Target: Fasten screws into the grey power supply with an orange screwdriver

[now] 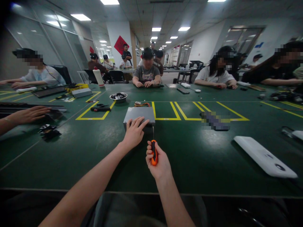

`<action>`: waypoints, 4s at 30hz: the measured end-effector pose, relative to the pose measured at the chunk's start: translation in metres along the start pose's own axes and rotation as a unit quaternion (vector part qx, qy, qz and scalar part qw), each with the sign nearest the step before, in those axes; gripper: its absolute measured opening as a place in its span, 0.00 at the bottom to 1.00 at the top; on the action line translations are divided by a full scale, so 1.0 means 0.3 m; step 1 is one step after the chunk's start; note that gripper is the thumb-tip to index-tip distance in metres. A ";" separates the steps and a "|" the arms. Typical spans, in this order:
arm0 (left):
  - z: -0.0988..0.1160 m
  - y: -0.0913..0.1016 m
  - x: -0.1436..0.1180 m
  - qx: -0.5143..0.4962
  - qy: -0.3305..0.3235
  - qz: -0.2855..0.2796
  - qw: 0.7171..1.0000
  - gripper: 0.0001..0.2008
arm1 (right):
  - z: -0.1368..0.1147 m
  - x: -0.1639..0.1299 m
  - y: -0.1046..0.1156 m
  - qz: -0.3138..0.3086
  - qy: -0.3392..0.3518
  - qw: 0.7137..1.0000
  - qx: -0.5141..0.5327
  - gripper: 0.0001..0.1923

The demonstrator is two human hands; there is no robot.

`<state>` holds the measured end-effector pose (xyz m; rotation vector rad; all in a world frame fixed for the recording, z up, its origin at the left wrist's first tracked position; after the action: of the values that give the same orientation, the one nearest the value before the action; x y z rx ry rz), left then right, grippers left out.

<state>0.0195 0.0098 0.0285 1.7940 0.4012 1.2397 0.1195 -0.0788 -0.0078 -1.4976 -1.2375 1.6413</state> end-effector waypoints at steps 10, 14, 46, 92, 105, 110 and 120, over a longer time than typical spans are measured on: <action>0.008 0.007 0.000 -0.015 -0.024 -0.003 1.000 0.26 | -0.004 -0.008 -0.019 -0.001 0.045 0.999 0.013 0.06; 0.012 0.006 -0.003 -0.009 -0.024 -0.001 1.000 0.26 | -0.001 -0.006 -0.006 0.005 0.014 1.000 -0.005 0.07; 0.007 0.026 -0.019 -0.010 -0.087 -0.013 0.996 0.22 | -0.005 -0.006 -0.008 -0.016 -0.020 0.998 0.063 0.08; 0.003 0.012 -0.021 -0.014 -0.075 -0.010 0.997 0.09 | -0.013 -0.014 0.005 -0.087 -0.020 0.996 0.023 0.12; -0.001 0.013 -0.013 -0.049 -0.027 0.006 0.998 0.11 | -0.004 -0.013 0.006 -0.072 -0.003 0.997 -0.023 0.13; -0.004 0.012 -0.013 -0.068 -0.021 0.010 0.997 0.13 | 0.002 -0.012 0.004 -0.085 -0.013 0.995 -0.046 0.13; -0.015 -0.011 -0.014 -0.043 -0.019 0.039 0.998 0.25 | 0.006 -0.004 0.011 -0.085 -0.020 0.994 -0.069 0.12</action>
<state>0.0144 0.0111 0.0239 1.7717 0.2552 1.2544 0.1185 -0.0817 -0.0103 -1.4017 -1.4838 1.5079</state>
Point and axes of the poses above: each hand's wrist, its own x-axis towards the middle knuckle, its own y-axis out of the back of the hand, z = x × y, the point moved 3 cm from there along x, towards the middle knuckle, and after that the axes turned 9 degrees about x, right-handed, at the moved point
